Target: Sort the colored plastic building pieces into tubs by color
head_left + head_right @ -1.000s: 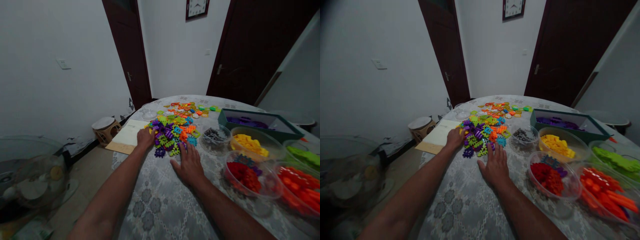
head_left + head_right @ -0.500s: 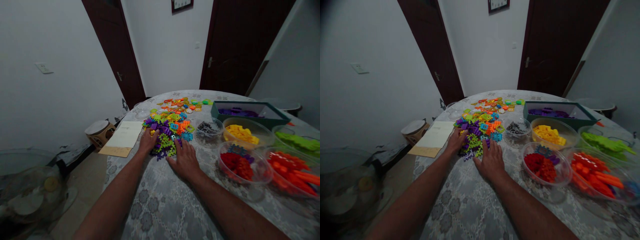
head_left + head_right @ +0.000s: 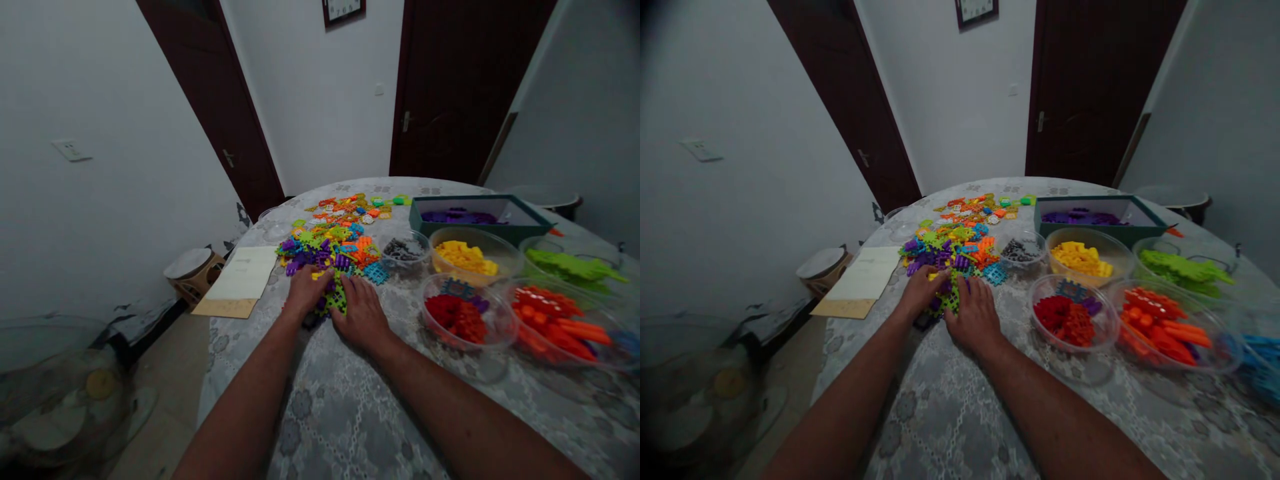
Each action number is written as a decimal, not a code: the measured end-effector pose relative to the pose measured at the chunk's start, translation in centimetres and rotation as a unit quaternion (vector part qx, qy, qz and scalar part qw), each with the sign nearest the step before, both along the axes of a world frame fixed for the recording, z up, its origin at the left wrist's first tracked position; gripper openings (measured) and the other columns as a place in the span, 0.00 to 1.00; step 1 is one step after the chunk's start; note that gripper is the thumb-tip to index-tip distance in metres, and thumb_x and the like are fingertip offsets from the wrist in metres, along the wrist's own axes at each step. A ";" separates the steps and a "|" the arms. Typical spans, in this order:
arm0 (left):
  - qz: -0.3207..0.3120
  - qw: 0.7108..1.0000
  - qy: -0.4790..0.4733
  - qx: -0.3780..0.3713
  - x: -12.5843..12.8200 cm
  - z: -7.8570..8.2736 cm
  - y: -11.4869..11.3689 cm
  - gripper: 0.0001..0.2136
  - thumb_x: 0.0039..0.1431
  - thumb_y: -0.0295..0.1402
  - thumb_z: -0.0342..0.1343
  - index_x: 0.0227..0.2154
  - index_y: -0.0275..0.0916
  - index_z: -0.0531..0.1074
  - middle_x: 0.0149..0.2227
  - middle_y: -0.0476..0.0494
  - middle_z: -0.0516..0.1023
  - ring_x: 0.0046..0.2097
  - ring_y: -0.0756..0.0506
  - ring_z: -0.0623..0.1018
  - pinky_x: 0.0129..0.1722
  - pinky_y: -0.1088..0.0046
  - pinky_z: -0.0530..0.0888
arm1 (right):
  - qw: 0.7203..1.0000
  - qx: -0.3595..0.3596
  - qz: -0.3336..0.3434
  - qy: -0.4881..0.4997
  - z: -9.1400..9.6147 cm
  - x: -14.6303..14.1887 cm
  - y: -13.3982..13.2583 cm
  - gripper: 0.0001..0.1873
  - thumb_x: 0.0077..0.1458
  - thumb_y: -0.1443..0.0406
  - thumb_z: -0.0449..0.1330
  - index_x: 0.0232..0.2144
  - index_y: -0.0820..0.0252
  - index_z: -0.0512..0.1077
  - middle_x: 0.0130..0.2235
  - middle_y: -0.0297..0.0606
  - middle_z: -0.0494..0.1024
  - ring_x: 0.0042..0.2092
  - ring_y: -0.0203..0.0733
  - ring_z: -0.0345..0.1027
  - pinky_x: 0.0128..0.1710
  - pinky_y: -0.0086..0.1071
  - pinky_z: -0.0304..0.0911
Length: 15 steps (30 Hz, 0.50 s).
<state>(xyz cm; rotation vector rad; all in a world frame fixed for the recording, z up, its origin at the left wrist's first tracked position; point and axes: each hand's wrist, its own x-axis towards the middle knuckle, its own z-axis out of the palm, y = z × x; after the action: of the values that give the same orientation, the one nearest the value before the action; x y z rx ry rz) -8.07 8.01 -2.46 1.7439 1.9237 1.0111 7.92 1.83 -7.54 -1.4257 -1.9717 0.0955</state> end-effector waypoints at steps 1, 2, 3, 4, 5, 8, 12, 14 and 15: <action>-0.009 1.000 -0.003 -0.003 0.5 0.0 -0.3 0.19 0.59 0.50 0.63 0.42 0.39 0.78 0.43 0.35 0.84 0.46 0.37 0.81 0.48 0.62 0.73 | 1.000 -0.002 0.005 0.004 0.1 0.0 0.0 0.38 0.61 0.59 0.59 0.70 0.65 0.58 0.66 0.56 0.66 0.68 0.60 0.57 0.69 0.56 0.52; -0.017 1.000 -0.008 -0.008 0.9 0.0 -0.6 0.19 0.60 0.49 0.62 0.43 0.39 0.78 0.45 0.34 0.83 0.47 0.36 0.81 0.49 0.61 0.73 | 1.000 -0.005 0.011 0.008 0.1 0.1 0.0 0.37 0.61 0.61 0.58 0.70 0.65 0.58 0.66 0.56 0.67 0.68 0.59 0.57 0.69 0.54 0.53; -0.017 1.000 -0.015 -0.009 1.4 0.1 -0.9 0.18 0.60 0.48 0.62 0.45 0.39 0.78 0.46 0.34 0.83 0.48 0.36 0.81 0.50 0.61 0.72 | 1.000 -0.008 0.016 0.012 0.1 0.1 0.0 0.37 0.60 0.62 0.57 0.69 0.66 0.59 0.66 0.55 0.67 0.68 0.58 0.58 0.69 0.53 0.54; -0.011 1.000 -0.020 -0.008 1.8 0.1 -1.2 0.18 0.60 0.46 0.62 0.45 0.39 0.78 0.47 0.34 0.83 0.49 0.36 0.80 0.50 0.61 0.72 | 1.000 -0.009 0.020 0.018 0.1 0.2 0.1 0.37 0.59 0.63 0.57 0.69 0.66 0.59 0.66 0.55 0.67 0.68 0.57 0.58 0.69 0.52 0.54; -0.004 1.000 -0.024 -0.009 2.2 0.1 -1.4 0.17 0.59 0.46 0.63 0.45 0.39 0.78 0.47 0.34 0.83 0.49 0.36 0.80 0.50 0.62 0.71 | 0.999 -0.009 0.023 0.024 0.1 0.2 0.1 0.37 0.59 0.64 0.57 0.69 0.67 0.59 0.65 0.55 0.68 0.67 0.57 0.58 0.69 0.52 0.55; -0.004 0.999 -0.043 -0.012 3.2 0.3 -1.9 0.13 0.60 0.46 0.62 0.39 0.41 0.78 0.42 0.37 0.83 0.44 0.38 0.80 0.46 0.64 0.71 | 0.998 -0.001 0.029 0.055 0.0 0.3 0.5 0.35 0.57 0.67 0.55 0.67 0.67 0.61 0.64 0.54 0.69 0.66 0.55 0.60 0.69 0.50 0.57; -0.011 0.998 -0.060 -0.003 4.3 0.3 -2.5 0.12 0.62 0.46 0.60 0.34 0.42 0.75 0.36 0.41 0.81 0.40 0.40 0.78 0.43 0.65 0.71 | 0.993 0.000 0.039 0.114 -0.1 0.7 0.9 0.34 0.54 0.70 0.54 0.64 0.65 0.64 0.60 0.53 0.73 0.63 0.53 0.65 0.66 0.48 0.61; -0.002 0.998 -0.068 0.004 4.8 0.3 -2.8 0.12 0.61 0.45 0.61 0.34 0.42 0.75 0.37 0.41 0.81 0.41 0.40 0.78 0.44 0.64 0.71 | 0.988 -0.010 0.041 0.152 0.1 0.9 1.1 0.33 0.53 0.71 0.52 0.62 0.64 0.66 0.58 0.51 0.75 0.61 0.52 0.67 0.65 0.46 0.63; 0.000 0.997 -0.081 0.010 5.1 0.3 -3.0 0.11 0.60 0.45 0.62 0.35 0.42 0.75 0.38 0.40 0.81 0.42 0.39 0.78 0.46 0.64 0.71 | 0.984 -0.014 0.041 0.172 0.2 1.0 1.1 0.32 0.53 0.71 0.52 0.62 0.64 0.67 0.58 0.51 0.75 0.61 0.51 0.68 0.65 0.45 0.63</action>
<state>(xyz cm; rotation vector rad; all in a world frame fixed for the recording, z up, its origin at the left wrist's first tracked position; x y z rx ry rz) -2.95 4.96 -2.12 1.6178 1.8187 1.1395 8.92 2.93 -7.30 -1.2501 -1.7455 0.3829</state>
